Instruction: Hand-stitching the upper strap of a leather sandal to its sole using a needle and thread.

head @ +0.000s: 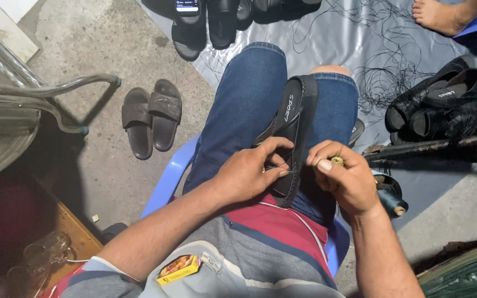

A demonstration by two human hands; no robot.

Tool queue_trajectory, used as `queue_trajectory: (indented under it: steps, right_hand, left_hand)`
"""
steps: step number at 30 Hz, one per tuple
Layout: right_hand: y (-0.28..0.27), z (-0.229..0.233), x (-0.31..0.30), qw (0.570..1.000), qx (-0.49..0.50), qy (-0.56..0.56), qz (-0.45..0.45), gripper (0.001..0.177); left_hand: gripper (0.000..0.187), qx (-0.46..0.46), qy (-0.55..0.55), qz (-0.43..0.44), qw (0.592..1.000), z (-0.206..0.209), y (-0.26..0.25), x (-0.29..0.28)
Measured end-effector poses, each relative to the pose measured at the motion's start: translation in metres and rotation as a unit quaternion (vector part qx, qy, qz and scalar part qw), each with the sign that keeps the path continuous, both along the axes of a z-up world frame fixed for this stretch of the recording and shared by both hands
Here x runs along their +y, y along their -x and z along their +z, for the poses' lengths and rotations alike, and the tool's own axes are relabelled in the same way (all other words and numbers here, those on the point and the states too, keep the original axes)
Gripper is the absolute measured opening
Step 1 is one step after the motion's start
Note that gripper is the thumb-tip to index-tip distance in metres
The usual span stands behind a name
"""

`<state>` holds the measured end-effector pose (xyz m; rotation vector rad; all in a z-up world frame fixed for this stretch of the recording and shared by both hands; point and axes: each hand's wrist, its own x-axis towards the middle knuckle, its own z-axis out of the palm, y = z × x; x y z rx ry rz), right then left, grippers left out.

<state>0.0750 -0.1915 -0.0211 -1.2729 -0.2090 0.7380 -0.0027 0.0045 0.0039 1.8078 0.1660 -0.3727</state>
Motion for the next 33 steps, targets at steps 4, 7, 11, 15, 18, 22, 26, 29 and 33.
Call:
queue_trajectory:
  steps: [4,7,11,15,18,22,26,29,33]
  right_hand:
    - [-0.006,0.014,0.006,0.989,-0.063,0.125,0.051,0.012]
    - [-0.009,0.016,0.003,0.975,-0.098,0.186,0.074,0.014]
    - [-0.002,0.023,0.008,0.978,-0.074,0.164,0.103,0.016]
    - [0.004,0.028,0.022,0.938,-0.165,0.264,0.151,0.018]
    - [0.007,0.025,0.031,0.858,-0.307,0.371,0.177,0.017]
    - [-0.033,0.033,0.012,0.888,-0.181,0.406,0.12,0.018]
    - [-0.223,-0.081,-0.24,0.961,-0.042,0.274,-0.013,0.021]
    - [-0.21,-0.075,-0.293,0.89,-0.206,0.39,0.113,0.036]
    - [-0.108,0.0,-0.123,0.666,-0.607,0.426,-0.08,0.03]
  left_hand:
    - [0.038,0.005,0.008,0.035,0.999,0.004,0.006,0.001]
    - [0.034,0.01,0.005,0.064,0.998,0.001,0.009,0.0]
    - [0.038,0.065,-0.01,0.051,0.997,0.008,0.01,0.008]
    - [0.041,0.15,0.132,0.076,0.977,-0.008,0.009,0.012]
    - [0.043,0.152,0.21,0.114,0.959,-0.017,0.008,0.007]
    - [0.031,0.157,0.202,0.146,0.956,0.01,0.0,0.014]
    - [0.025,0.153,-0.03,0.06,0.986,0.021,-0.003,0.022]
    - [0.027,0.137,-0.044,0.033,0.989,0.019,0.002,0.025]
    - [0.029,0.108,-0.119,-0.056,0.985,0.023,0.002,0.027]
